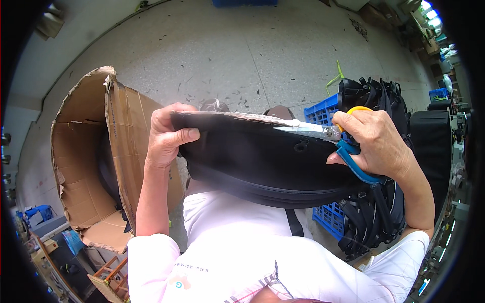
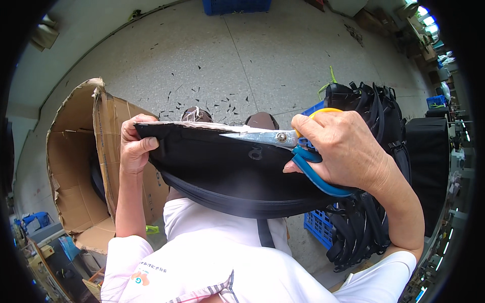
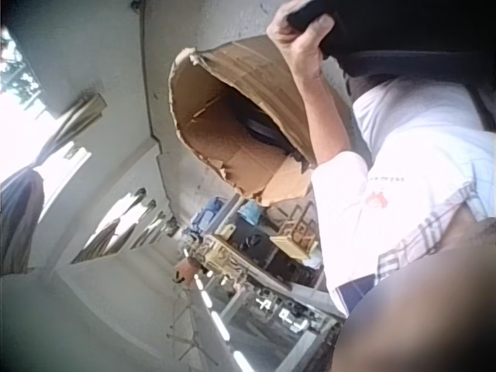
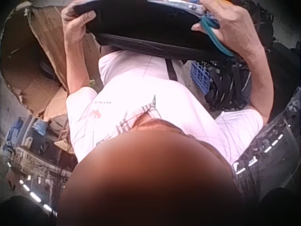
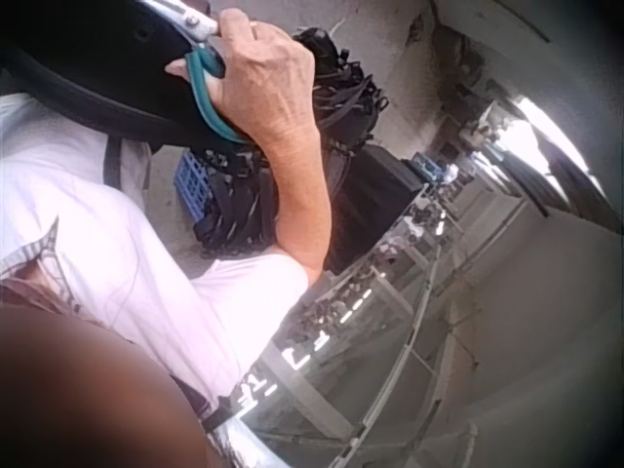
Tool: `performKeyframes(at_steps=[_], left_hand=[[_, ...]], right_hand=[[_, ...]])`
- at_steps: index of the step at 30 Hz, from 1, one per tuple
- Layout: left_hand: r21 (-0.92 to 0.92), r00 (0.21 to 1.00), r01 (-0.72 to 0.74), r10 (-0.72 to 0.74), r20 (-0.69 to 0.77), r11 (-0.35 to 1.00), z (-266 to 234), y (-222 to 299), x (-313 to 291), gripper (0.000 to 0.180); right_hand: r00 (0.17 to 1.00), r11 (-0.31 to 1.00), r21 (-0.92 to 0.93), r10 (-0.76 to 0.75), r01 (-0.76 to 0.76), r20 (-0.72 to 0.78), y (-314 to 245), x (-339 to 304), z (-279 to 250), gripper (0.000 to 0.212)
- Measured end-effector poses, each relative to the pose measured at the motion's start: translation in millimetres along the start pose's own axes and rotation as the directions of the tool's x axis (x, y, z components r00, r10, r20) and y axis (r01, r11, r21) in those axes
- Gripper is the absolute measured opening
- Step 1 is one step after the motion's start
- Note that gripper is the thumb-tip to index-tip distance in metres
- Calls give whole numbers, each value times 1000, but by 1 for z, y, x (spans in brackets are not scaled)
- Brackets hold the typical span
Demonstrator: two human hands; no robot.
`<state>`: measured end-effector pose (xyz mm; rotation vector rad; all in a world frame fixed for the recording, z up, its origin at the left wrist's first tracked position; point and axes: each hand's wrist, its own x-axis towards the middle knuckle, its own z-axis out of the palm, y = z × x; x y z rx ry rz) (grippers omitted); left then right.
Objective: Using scissors to trim excess fabric or threads from the straps of a black backpack.
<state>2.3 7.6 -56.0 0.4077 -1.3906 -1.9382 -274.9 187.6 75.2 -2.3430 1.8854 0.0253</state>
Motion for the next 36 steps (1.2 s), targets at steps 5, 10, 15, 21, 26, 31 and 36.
performKeyframes(at_steps=[5, 10, 15, 21, 26, 31, 36], left_hand=[[-9, 1000, 17, -17, -5, 1000, -3, -3, -2, 26], [-44, 999, 19, -17, 33, 999, -3, -1, -3, 26], [9, 999, -29, 29, 45, 1000, -2, -4, -2, 27], [-2, 999, 10, -10, 37, 1000, -6, -4, -6, 27], [-18, 999, 9, -8, 45, 1000, -7, -6, -6, 28], [-58, 997, -7, 11, 71, 998, -8, -7, -5, 29], [-66, 998, -29, 33, 60, 997, -12, -11, -10, 29]], right_hand=[[1000, 1000, -11, -9, 9, -26, 1, -1, 8, 57], [995, 998, 11, -59, 60, -75, -6, 14, 1, 52], [996, 997, 38, -68, 70, -65, -4, 19, 7, 52], [996, 995, 42, -84, 85, -19, -4, 18, 10, 47], [993, 993, 48, -101, 104, -56, -6, 25, 7, 47], [980, 988, 6, -149, 151, -131, -13, 40, 13, 47], [987, 987, 49, -149, 152, -68, -13, 39, 14, 46]])
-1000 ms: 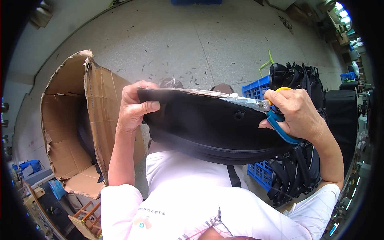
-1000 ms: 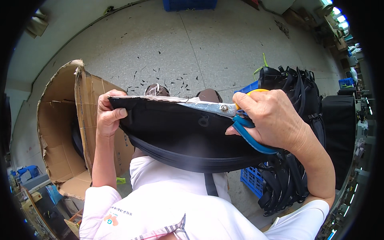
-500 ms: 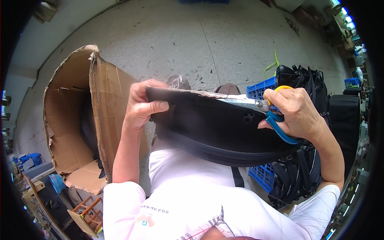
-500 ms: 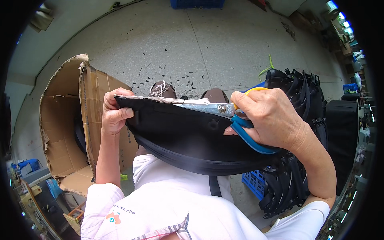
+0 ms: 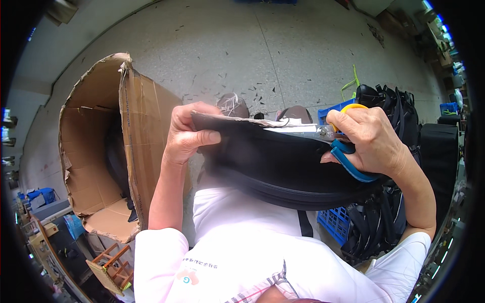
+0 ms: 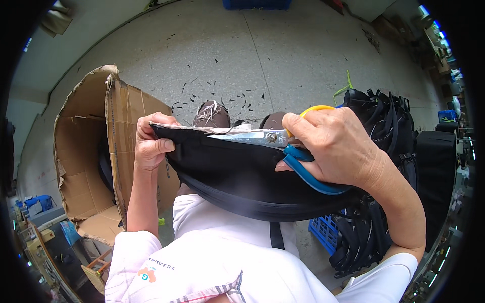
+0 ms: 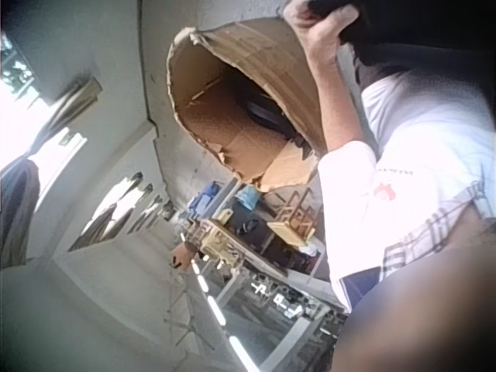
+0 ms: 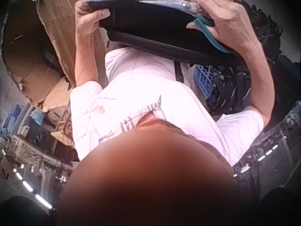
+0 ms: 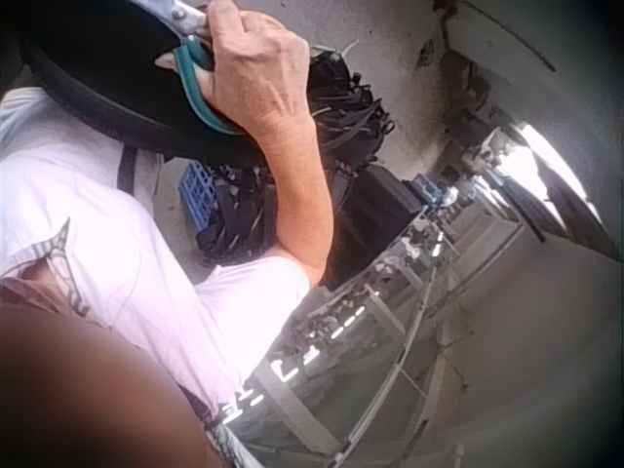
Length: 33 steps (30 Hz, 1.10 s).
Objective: Using scissors to trim excess fabric or threads from the straps of a black backpack.
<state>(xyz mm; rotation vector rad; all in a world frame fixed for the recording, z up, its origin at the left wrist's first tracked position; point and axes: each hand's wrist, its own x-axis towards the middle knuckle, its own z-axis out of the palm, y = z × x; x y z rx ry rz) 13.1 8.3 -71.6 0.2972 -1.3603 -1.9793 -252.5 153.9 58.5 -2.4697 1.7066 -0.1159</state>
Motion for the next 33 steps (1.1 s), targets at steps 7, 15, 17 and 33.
performKeyframes(at_steps=[7, 15, 17, 33], left_hand=[[-105, 1000, -6, 7, 13, 994, 4, -1, -1, 29], [-150, 987, -89, 107, 118, 985, 3, -3, 1, 30], [-133, 988, -89, 104, 111, 987, 2, -3, -1, 30], [-21, 992, -97, 98, 83, 995, 14, 7, 0, 28]], right_hand=[[1000, 1000, 4, 1, -1, 8, -2, 5, 0, 46], [999, 996, 83, -31, 34, -44, -7, 20, 7, 48], [999, 994, 102, -38, 38, -9, -8, 19, 6, 47], [1000, 989, 149, -17, 14, 21, -16, 30, 10, 59]])
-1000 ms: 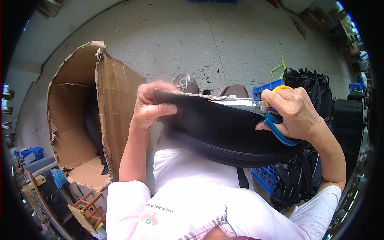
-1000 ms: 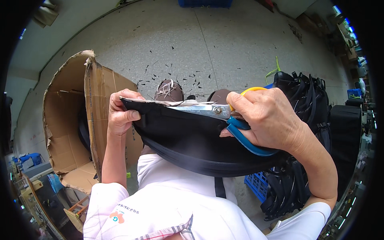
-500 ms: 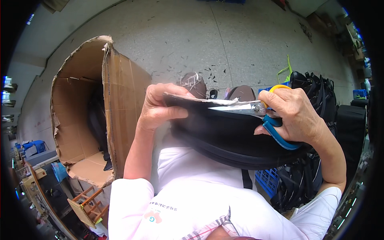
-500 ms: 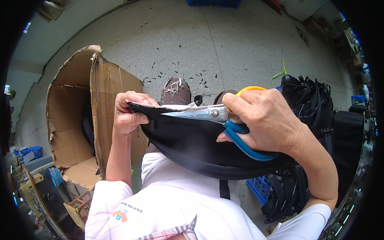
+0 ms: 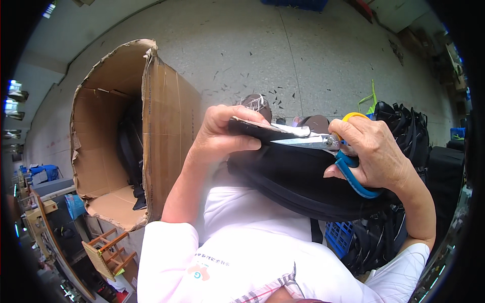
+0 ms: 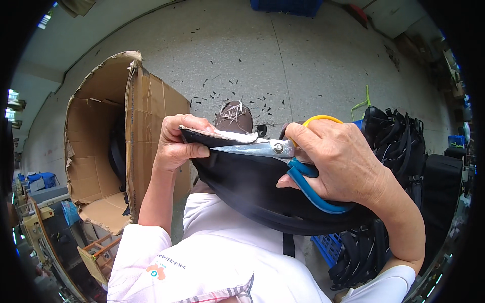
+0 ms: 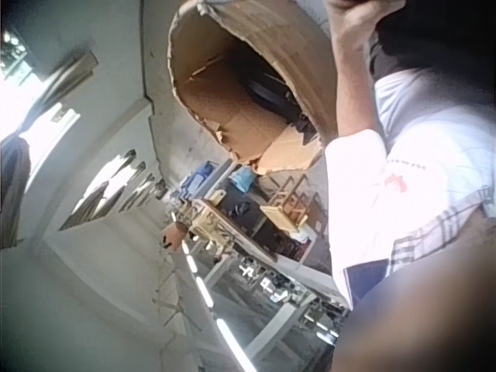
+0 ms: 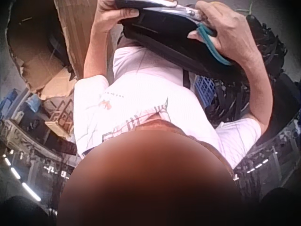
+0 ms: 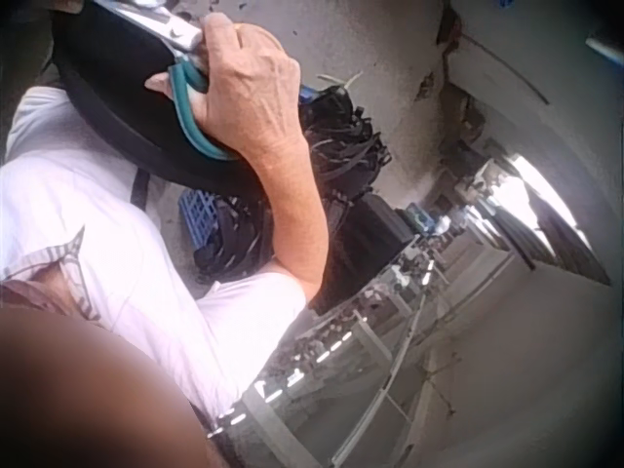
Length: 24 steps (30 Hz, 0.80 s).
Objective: Using scissors to trim excess fabric or threads from the straps of a black backpack.
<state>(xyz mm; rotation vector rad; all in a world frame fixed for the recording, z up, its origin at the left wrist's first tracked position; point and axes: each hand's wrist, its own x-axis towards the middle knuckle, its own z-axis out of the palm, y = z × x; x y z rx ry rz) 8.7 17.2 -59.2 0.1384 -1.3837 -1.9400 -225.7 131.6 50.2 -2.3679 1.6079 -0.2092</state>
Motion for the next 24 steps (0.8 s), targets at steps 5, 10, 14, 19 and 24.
performKeyframes(at_steps=[5, 10, 14, 19, 24], left_hand=[[11, 1000, 14, -14, -9, 1000, 3, 2, -1, 28], [99, 1000, 21, -21, -2, 995, 1, 3, 0, 27], [116, 1000, 24, -25, 7, 993, 5, 6, 1, 28], [95, 998, 62, -61, -13, 994, 4, 4, -1, 29], [108, 998, 62, -60, -25, 992, 1, 1, -1, 28]], right_hand=[[999, 999, -18, -51, 50, -13, 1, -3, 1, 53], [998, 998, -19, -53, 52, -44, -2, -4, 2, 49], [997, 997, -79, -14, 8, -76, -10, 3, 2, 52], [992, 995, -84, -69, 60, -104, -4, 3, 8, 52], [999, 995, -94, -22, 17, -47, -1, 2, 12, 51]])
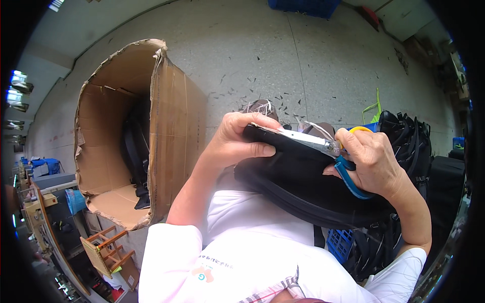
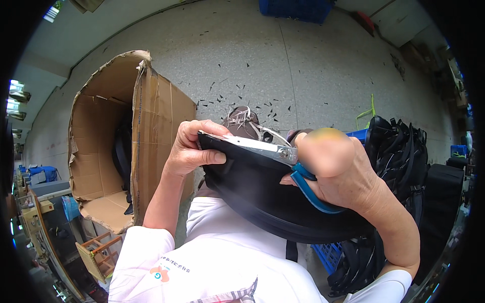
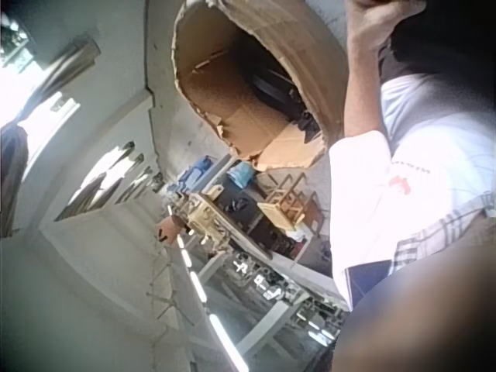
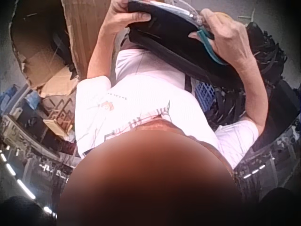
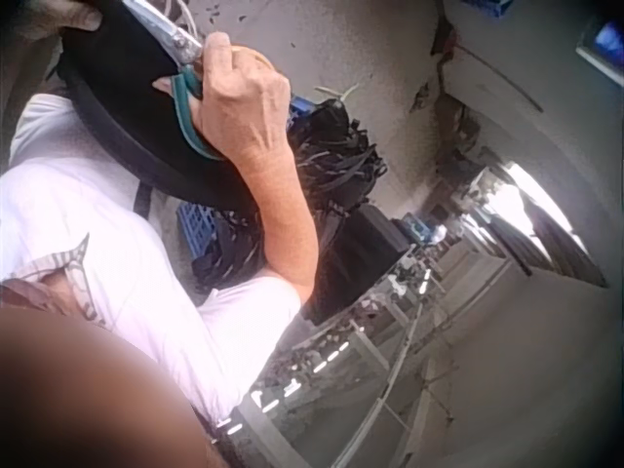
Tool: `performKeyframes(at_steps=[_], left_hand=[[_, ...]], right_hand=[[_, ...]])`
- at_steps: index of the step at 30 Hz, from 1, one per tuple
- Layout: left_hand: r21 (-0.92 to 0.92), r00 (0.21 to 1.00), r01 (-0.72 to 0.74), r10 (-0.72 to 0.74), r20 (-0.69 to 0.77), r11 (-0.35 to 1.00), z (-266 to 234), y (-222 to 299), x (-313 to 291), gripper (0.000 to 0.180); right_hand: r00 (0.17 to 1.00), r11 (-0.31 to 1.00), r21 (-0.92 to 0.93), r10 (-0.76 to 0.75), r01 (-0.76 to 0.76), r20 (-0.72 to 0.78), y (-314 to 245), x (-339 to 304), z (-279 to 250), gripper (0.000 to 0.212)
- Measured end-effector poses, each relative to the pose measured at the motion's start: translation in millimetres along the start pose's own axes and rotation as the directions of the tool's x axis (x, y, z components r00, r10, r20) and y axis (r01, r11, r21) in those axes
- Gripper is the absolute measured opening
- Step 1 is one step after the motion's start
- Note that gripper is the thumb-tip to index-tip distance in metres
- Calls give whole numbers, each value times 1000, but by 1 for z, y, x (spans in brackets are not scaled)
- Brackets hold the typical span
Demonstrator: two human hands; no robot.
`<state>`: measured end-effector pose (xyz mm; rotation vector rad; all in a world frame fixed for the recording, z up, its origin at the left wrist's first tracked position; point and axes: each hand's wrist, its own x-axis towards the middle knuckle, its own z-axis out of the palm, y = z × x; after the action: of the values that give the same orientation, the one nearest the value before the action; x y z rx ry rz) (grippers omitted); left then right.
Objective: Using scissors to trim excess fabric or threads from the straps of a black backpack.
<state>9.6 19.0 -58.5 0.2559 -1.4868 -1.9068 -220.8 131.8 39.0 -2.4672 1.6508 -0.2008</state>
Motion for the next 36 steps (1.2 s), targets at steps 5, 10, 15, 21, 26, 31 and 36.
performKeyframes(at_steps=[5, 10, 15, 21, 26, 31, 36], left_hand=[[85, 1000, 10, -9, -20, 996, 2, 7, 5, 26], [188, 999, 32, -28, -22, 982, 8, 13, 8, 25], [295, 1000, -9, 6, 13, 956, 15, 23, 10, 26], [348, 998, 3, 17, -53, 937, 22, 25, 7, 29], [303, 998, 20, -2, -60, 953, 20, 21, 8, 27], [263, 998, 45, -33, -51, 964, 19, 20, 9, 27], [325, 995, 70, -45, -84, 943, 27, 22, 13, 29]], right_hand=[[997, 996, 48, 70, -71, 22, -2, 2, -13, 60], [996, 993, 86, 86, -86, 1, -4, 7, -20, 61], [990, 989, 117, 75, -89, 121, -6, 15, -29, 63], [963, 976, 156, 110, -152, 248, -10, 17, -41, 64], [989, 994, 87, 57, -69, 134, -7, 14, -30, 59], [995, 999, 35, 31, -34, 97, -7, 14, -30, 51], [997, 999, 22, 24, -25, 67, -10, 21, -35, 58]])
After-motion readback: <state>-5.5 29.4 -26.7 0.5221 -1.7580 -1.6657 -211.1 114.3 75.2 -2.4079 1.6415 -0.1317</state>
